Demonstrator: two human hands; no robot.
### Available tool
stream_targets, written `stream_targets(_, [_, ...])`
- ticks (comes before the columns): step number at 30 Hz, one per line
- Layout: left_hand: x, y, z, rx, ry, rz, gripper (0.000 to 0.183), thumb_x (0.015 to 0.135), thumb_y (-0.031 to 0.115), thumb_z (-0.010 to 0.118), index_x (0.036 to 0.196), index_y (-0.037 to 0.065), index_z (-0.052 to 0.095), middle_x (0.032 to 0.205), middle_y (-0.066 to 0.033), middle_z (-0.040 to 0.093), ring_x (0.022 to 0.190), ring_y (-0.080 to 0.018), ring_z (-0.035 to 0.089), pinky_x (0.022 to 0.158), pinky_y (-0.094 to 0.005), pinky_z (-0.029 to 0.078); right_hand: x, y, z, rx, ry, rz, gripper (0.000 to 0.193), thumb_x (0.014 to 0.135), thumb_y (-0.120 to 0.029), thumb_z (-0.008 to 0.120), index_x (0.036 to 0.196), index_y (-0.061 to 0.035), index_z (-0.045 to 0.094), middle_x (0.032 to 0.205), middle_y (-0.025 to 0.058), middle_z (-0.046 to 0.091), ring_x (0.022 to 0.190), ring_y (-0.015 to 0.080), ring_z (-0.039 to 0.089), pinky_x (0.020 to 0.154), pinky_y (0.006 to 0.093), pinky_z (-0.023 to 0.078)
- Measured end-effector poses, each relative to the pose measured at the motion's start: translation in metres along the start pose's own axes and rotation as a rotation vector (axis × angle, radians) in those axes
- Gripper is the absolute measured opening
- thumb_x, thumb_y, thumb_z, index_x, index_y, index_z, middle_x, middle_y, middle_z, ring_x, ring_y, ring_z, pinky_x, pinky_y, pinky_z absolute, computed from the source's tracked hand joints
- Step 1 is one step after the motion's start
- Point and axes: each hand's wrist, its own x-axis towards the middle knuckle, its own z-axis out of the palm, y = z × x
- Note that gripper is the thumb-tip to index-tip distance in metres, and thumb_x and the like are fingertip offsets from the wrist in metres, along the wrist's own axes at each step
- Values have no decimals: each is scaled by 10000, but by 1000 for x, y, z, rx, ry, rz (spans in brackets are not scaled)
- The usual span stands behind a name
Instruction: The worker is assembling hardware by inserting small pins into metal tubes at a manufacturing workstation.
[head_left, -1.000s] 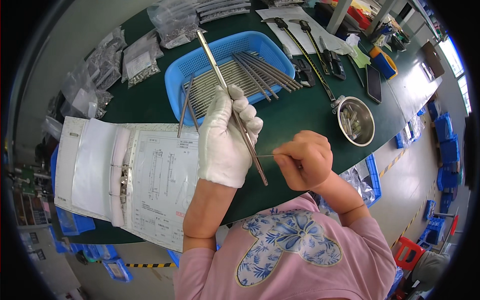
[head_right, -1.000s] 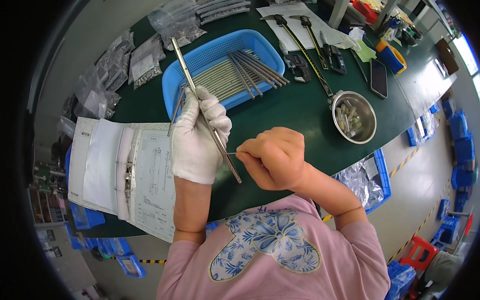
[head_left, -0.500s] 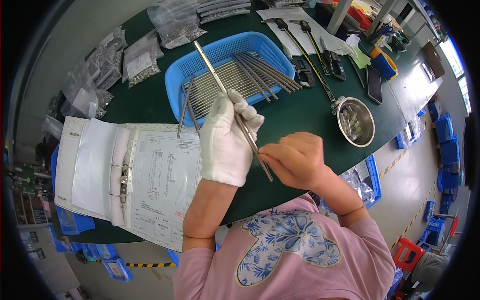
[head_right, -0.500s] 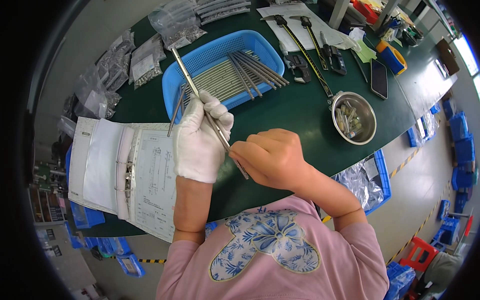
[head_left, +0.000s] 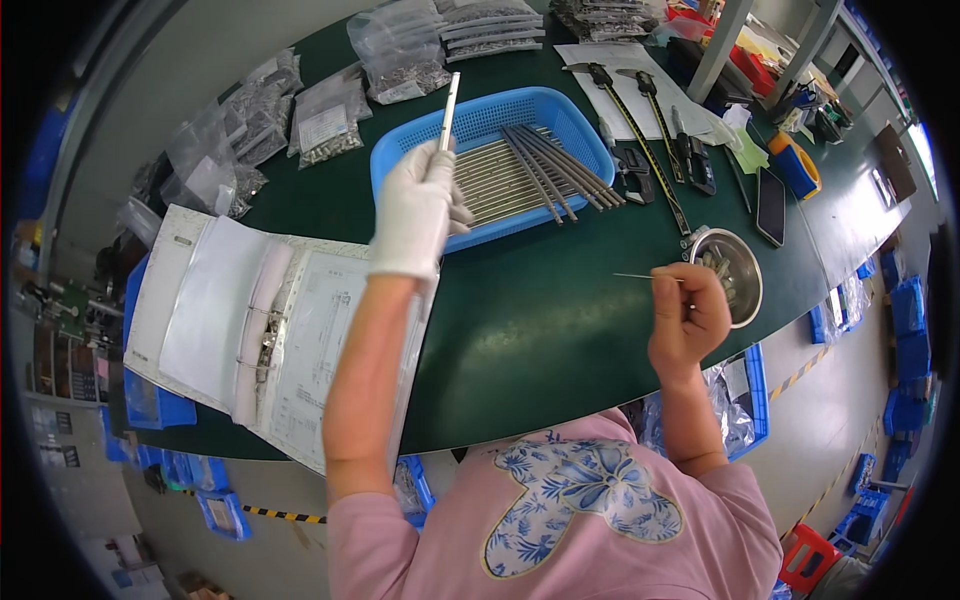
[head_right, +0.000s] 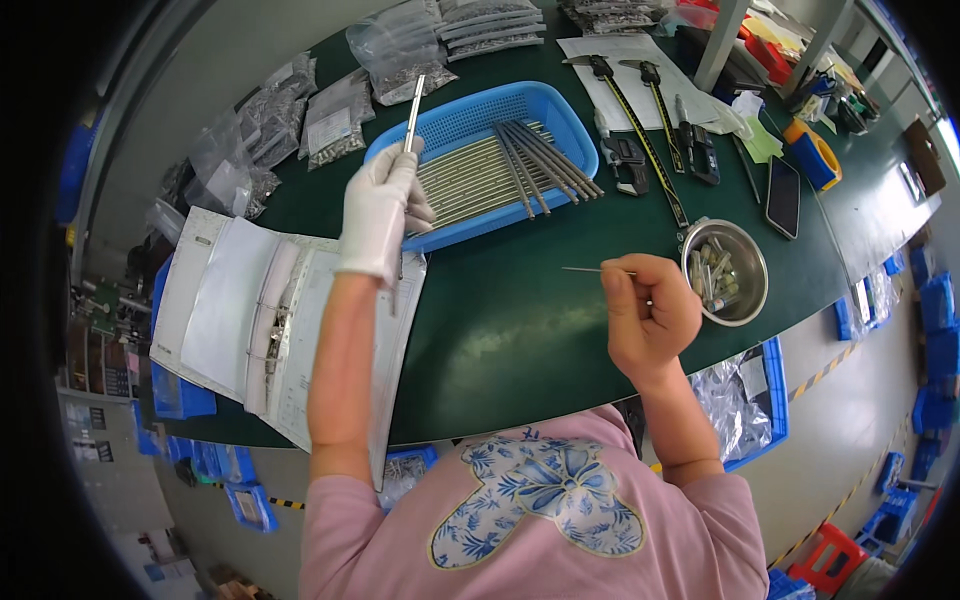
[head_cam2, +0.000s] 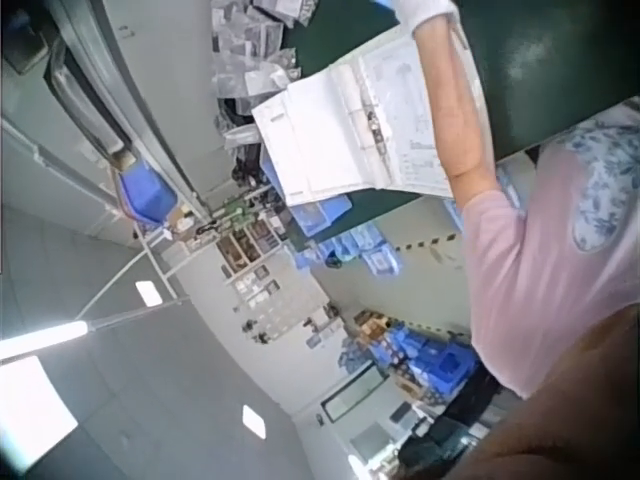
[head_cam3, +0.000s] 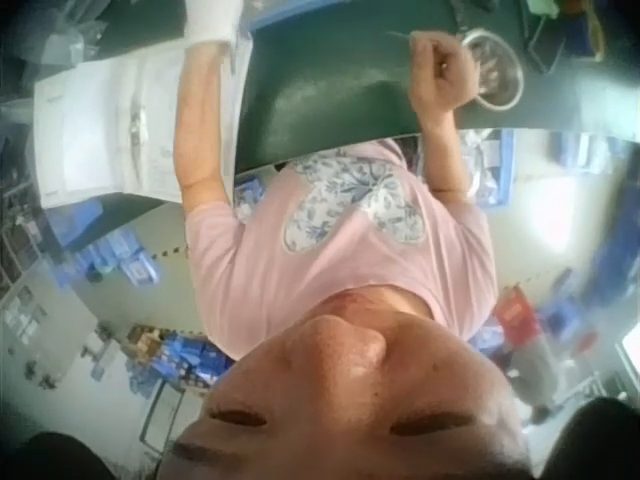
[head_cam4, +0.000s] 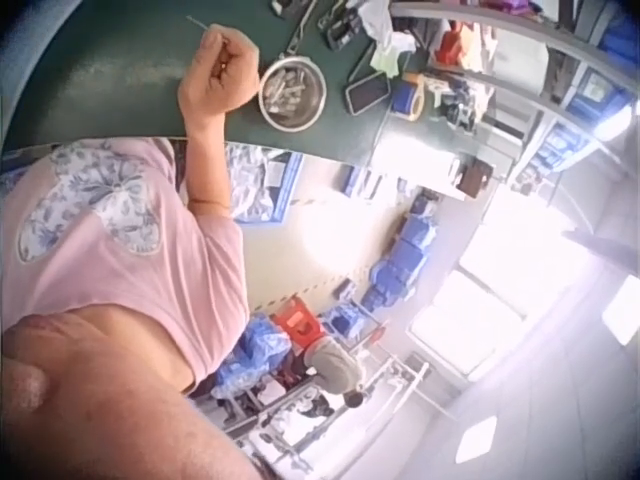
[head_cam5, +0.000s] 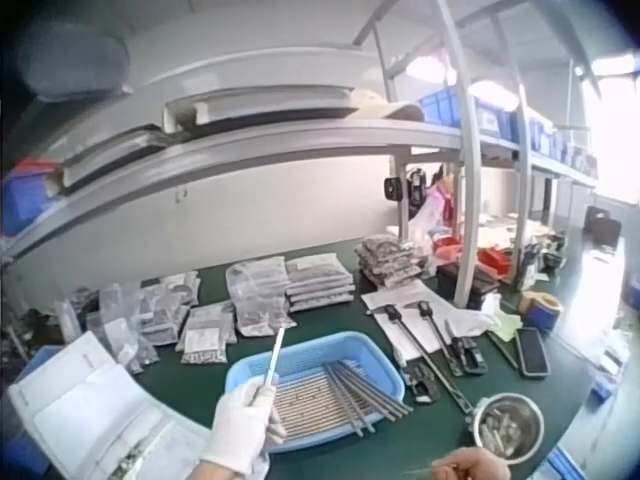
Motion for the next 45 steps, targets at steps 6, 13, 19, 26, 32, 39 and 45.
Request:
stream_targets(6, [66,-28,-44,1162,84,-48,208,784,154,489,886,27,619,889,-179,601,793,-313,593,674,-381,476,-14,22,0,24,-101,32,56,748,43,589,770,16,545,515,-19,454,403,9,317,377,160,224])
stream_targets(13, [82,-26,-18,1642,-101,-209,210,750,153,519,874,33,639,906,-207,597,874,-334,585,710,-375,479,-21,37,-3,55,-93,134,51,751,54,581,767,22,544,505,-27,444,406,-2,316,383,152,225])
stream_targets(19, [85,-31,-4,1802,-358,-254,225,630,31,540,825,17,651,848,-186,618,803,-300,617,633,-358,483,-32,55,-4,36,-74,205,48,754,49,580,771,23,544,490,-31,435,416,-6,325,386,152,232])
stream_targets(26, [106,-56,-6,1598,-398,-451,249,670,106,500,871,77,644,950,-151,603,863,-252,587,737,-364,445,-36,62,3,98,-106,288,34,788,17,565,772,25,536,530,-56,443,448,-24,310,410,136,215])
stream_targets(32, [112,-72,-10,1785,-349,-429,283,579,80,572,849,77,659,934,-112,623,847,-219,612,662,-328,486,-39,64,0,94,-96,310,34,767,19,582,773,11,549,493,-32,443,422,-3,345,392,153,254])
stream_targets(39, [83,-39,14,1871,-136,-396,311,643,227,621,912,74,649,961,-108,621,899,-200,606,714,-287,494,-40,65,0,88,-135,268,34,765,20,584,770,12,551,477,-31,436,419,-4,351,388,156,254])
stream_targets(45, [75,-6,42,1521,-80,38,407,794,334,394,940,26,616,992,-155,597,925,-250,588,761,-299,470,-39,64,1,107,-113,292,40,760,14,594,760,6,554,466,-32,422,407,1,332,383,164,244])
